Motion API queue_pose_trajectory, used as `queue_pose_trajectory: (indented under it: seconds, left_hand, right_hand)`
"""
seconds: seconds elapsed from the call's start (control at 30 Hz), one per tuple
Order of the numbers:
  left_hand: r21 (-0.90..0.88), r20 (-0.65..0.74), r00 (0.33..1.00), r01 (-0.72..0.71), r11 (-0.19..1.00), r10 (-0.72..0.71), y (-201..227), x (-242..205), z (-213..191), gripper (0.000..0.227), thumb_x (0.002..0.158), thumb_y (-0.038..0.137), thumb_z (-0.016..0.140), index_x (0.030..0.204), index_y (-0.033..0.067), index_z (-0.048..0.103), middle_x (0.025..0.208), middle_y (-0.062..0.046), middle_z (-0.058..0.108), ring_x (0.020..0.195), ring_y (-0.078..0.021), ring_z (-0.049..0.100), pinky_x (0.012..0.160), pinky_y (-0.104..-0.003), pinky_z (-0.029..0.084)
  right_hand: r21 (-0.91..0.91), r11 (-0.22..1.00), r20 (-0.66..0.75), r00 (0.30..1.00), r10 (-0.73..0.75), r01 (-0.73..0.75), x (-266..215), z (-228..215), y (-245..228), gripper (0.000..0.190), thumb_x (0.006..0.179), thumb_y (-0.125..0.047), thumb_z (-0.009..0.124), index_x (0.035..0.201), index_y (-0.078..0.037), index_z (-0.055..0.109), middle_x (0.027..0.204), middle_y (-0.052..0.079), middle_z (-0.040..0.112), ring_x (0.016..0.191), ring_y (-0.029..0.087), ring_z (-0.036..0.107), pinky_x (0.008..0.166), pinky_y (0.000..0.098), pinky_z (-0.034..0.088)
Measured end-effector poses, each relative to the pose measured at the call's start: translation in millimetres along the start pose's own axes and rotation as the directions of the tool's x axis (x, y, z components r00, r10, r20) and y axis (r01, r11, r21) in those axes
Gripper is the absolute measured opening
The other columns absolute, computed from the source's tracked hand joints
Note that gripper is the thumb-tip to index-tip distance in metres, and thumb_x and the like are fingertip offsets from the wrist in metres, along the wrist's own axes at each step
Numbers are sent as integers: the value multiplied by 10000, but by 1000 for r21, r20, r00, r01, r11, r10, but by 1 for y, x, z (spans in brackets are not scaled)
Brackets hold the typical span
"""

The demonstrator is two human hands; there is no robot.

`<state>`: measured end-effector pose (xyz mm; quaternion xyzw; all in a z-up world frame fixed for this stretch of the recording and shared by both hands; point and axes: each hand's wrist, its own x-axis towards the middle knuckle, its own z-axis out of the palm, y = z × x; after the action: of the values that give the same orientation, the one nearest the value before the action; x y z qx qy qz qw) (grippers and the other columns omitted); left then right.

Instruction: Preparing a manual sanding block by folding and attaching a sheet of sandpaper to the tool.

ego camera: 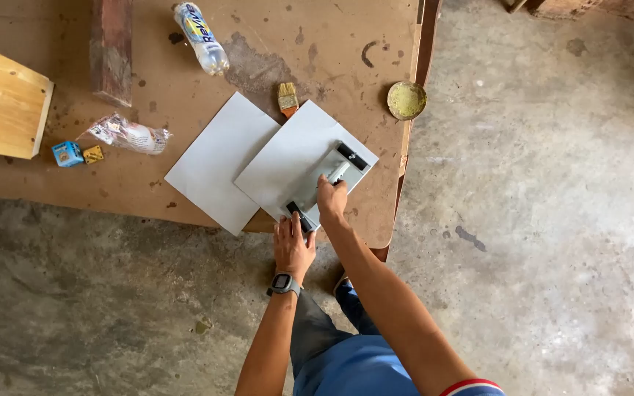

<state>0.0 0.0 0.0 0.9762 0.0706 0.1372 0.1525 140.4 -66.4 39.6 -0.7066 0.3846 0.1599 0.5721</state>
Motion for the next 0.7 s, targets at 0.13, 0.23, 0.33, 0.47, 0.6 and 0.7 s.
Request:
queue_pose_trajectory:
  seconds: [0.13,0.23,0.33,0.47,0.6,0.7]
  left_hand:
    - [1,-4,1000,-21,1000,21,0,2,-5,734,824,364,790,1406,4,525,1179,-189,617,1233,-408,611,1007,-552,513]
    - [-45,31,999,-14,999,16,-4,-1,-10,752,779,343,824,1396,16,548,1175,-191,630,1221,-409,615,1001,-537,510]
    - [-129,74,997,8,992,1,-14,4,-17,749,753,306,835,1399,47,557,1185,-183,629,1225,-400,607,986,-524,510]
    - [-342,76,995,79,936,-57,-43,40,-38,555,818,194,749,1347,91,619,1119,-151,649,1045,-365,671,867,-478,544]
    - [-243,29,977,211,947,-211,-75,109,-46,678,827,237,753,1449,85,529,1313,-205,557,1199,-421,558,938,-586,469]
    - [-179,172,957,265,948,-235,-107,139,-19,731,803,291,780,1449,72,516,1239,-199,589,1190,-408,561,956,-562,443]
  right_hand:
    - [350,931,9,994,109,-105,55,30,32,312,852,-144,639,1118,-37,517,733,154,681,549,297,714,501,412,588]
    - [408,912,-86,992,90,-47,67,41,43,295,851,-109,623,1093,14,508,665,167,632,441,316,652,372,408,521]
    - [319,947,-257,966,41,44,68,49,40,243,806,-104,649,994,47,621,610,197,620,372,270,610,308,418,458]
    - [184,979,-341,928,147,-88,47,42,18,250,799,-112,662,933,90,720,632,243,657,401,290,634,392,459,470]
    - [197,978,-368,920,137,-67,47,38,25,258,784,-86,654,963,90,711,579,212,620,380,283,623,414,430,503]
    - [175,983,-352,929,112,-53,43,35,23,223,790,-93,641,899,93,698,519,186,601,365,260,605,394,407,473]
